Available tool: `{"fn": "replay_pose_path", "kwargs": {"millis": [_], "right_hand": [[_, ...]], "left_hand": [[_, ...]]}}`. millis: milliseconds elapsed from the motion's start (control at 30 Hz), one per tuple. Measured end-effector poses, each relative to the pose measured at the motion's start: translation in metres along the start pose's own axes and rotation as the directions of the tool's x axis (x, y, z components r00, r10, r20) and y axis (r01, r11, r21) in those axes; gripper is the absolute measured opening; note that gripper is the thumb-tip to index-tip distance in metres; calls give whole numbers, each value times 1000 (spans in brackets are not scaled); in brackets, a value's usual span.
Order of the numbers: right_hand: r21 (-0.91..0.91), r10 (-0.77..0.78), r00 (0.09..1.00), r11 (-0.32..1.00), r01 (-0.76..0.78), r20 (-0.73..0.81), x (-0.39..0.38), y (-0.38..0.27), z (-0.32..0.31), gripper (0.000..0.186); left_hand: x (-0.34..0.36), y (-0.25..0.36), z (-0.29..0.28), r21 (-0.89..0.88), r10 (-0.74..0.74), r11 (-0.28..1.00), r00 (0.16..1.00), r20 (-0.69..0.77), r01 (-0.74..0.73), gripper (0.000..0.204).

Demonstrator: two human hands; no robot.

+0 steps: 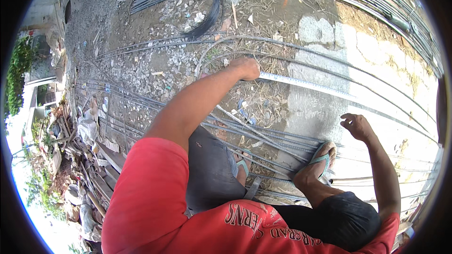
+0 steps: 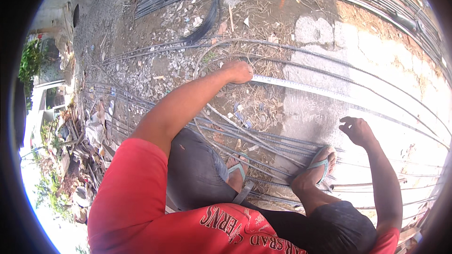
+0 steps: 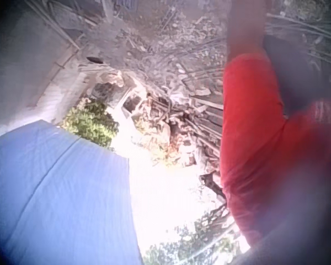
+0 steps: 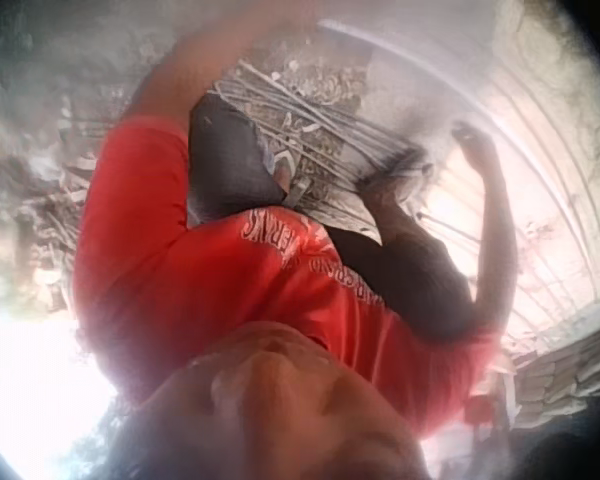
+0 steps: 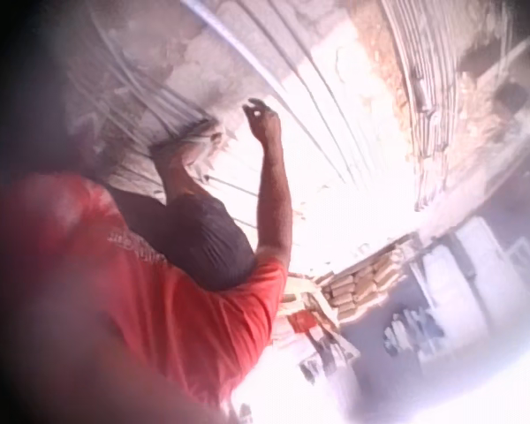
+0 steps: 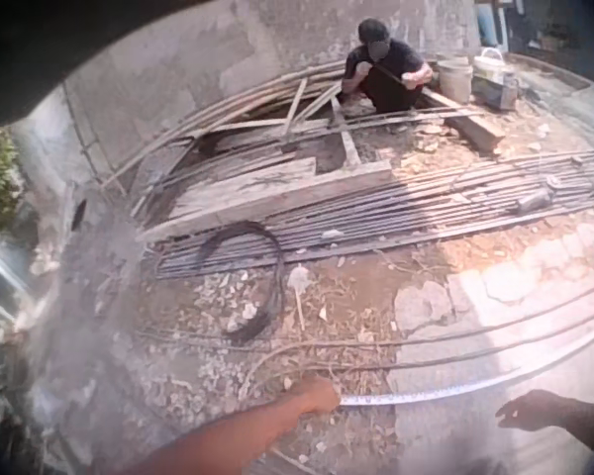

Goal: The person measures steel rods using a tape measure and a wooden plank as a guide. They then use an angle grinder to cut the steel rods to the measured length. Finally, the person picks up and moves the cut steel rods.

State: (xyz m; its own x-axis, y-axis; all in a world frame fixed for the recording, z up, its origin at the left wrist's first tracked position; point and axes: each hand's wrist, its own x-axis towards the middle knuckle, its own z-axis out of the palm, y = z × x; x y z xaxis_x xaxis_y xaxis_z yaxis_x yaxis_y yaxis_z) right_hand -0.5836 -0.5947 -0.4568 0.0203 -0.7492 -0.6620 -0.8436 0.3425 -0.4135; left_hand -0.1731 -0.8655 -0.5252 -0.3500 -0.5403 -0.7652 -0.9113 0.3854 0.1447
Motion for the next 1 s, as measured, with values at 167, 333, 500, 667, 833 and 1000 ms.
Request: {"fn": "replay_pose_path", "kwargs": {"millis": [167, 333, 500, 667, 833, 1000], "right_hand": [[-150, -22, 996, 988, 35, 88, 18, 27, 32, 34], [-173, 29, 996, 985, -14, 85, 19, 58, 24, 35], [-152, 12, 999, 988, -5, 42, 18, 66, 25, 36], [-146, -24, 998, 989, 33, 61, 21, 55, 43, 36], [-66, 38, 997, 997, -42, -63, -27, 84, 41, 37], [171, 171, 962, 976, -135, -215, -73, 43, 44, 40]], "left_hand": [[-15, -16, -1, -55, -31, 998, 1000, -6, 30, 38], [-4, -8, 4, -26, 34, 999, 999, 7, -33, 36], [2, -10, 4, 6, 46, 999, 999, 29, -46, 37], [0, -31, 7, 15, 64, 998, 997, 31, -65, 39], [13, 5, -19, 14, 36, 999, 999, 17, -36, 41], [58, -104, 11, 147, 391, 907, 919, 57, -395, 27]]}}
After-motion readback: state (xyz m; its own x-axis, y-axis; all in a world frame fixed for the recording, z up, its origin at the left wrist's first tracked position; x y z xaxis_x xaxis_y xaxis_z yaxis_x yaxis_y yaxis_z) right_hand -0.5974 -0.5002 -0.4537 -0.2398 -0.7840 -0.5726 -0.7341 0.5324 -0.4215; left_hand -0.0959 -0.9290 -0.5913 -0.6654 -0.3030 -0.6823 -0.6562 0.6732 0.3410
